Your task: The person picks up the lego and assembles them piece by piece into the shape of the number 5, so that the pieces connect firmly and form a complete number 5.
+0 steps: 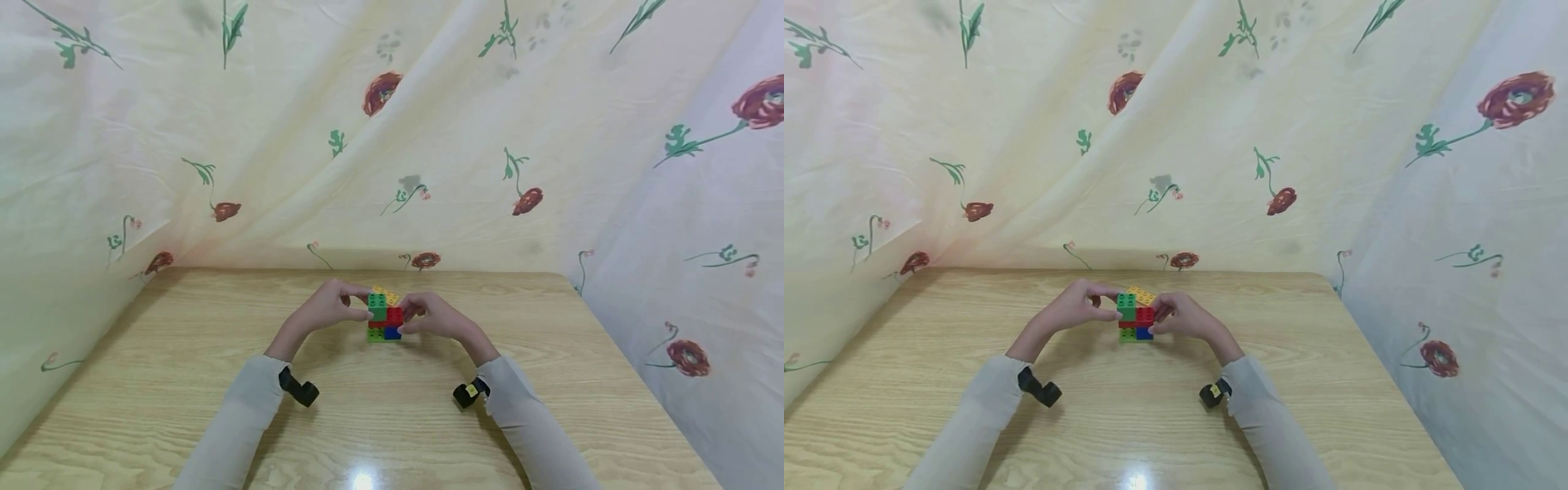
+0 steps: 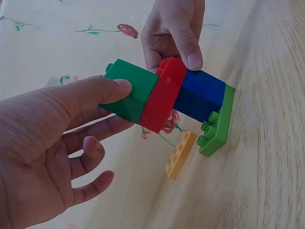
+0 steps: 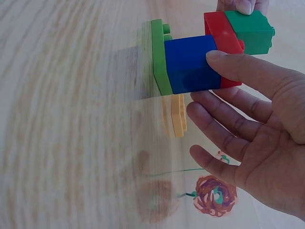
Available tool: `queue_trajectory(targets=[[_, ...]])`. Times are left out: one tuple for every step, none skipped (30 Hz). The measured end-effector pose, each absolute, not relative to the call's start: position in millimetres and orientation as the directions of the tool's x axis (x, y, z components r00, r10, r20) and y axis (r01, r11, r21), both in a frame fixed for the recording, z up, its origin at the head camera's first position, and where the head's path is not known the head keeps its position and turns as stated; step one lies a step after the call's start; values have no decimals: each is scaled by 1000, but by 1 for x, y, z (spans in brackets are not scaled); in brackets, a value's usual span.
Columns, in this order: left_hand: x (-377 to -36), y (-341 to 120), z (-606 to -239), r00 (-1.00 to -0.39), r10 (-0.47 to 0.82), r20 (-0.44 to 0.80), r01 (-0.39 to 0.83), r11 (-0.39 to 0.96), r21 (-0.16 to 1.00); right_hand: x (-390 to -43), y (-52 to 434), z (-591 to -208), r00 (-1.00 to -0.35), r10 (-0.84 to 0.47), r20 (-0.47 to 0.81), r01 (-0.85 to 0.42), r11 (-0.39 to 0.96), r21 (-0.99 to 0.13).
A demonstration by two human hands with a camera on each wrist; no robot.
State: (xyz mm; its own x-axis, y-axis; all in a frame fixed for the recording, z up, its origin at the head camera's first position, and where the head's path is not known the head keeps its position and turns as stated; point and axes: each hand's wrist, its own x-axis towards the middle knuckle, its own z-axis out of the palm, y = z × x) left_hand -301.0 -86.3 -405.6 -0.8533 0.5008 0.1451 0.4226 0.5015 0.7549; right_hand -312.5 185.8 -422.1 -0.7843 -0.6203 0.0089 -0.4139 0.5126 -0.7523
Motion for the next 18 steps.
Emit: queue_trajectory(targets=[[-301,-86,-405,-853,500,147,424,503,753,-312,186,-422,-785,-619,9,-414,513,-752],[-301,-87,-405,-855,498,145,422,505,753,-312,186,-422,-784,-621,9,-415,512,-752],[-301,-87,-405,-857,495,143,419,508,753,-311,186,-422,-783,-621,10,-415,511,-753],[-301,-87,-405,-859,492,140,416,510,753,-311,185,-421,-783,-622,10,-416,510,-753],[-301,-87,-405,-862,488,137,411,515,753,-311,185,-421,-781,-624,11,-417,509,-753],[-301,-88,-405,-864,485,135,408,517,753,-311,185,-420,-780,-626,13,-420,508,-752],[-301,-88,-404,-865,483,133,405,518,753,-311,185,-420,-780,-626,14,-421,508,-752],[-301,-88,-404,-867,481,132,403,520,753,-311,185,-420,-778,-628,16,-424,507,-751],[-301,-88,-404,-867,480,132,403,521,752,-311,185,-420,-780,-625,16,-422,508,-751],[-301,-88,-404,-868,479,131,402,522,752,-311,184,-419,-782,-624,15,-420,509,-752],[-301,-88,-404,-868,478,132,402,523,752,-312,184,-419,-782,-623,14,-418,509,-753],[-300,-88,-403,-869,477,132,401,521,754,-312,184,-419,-783,-622,14,-418,509,-752],[-300,-87,-403,-869,477,131,399,519,756,-311,184,-419,-783,-622,13,-417,510,-752],[-300,-87,-404,-870,476,131,398,519,756,-311,184,-420,-783,-622,13,-418,510,-752],[-300,-87,-404,-869,477,129,396,517,759,-311,184,-420,-784,-620,8,-412,512,-753],[-300,-87,-404,-869,477,128,394,515,761,-310,185,-419,-784,-621,7,-413,513,-753],[-300,-87,-405,-868,479,127,395,513,762,-310,185,-419,-784,-621,7,-413,513,-753],[-300,-87,-405,-868,480,126,394,512,763,-310,185,-420,-783,-621,7,-413,513,-752]])
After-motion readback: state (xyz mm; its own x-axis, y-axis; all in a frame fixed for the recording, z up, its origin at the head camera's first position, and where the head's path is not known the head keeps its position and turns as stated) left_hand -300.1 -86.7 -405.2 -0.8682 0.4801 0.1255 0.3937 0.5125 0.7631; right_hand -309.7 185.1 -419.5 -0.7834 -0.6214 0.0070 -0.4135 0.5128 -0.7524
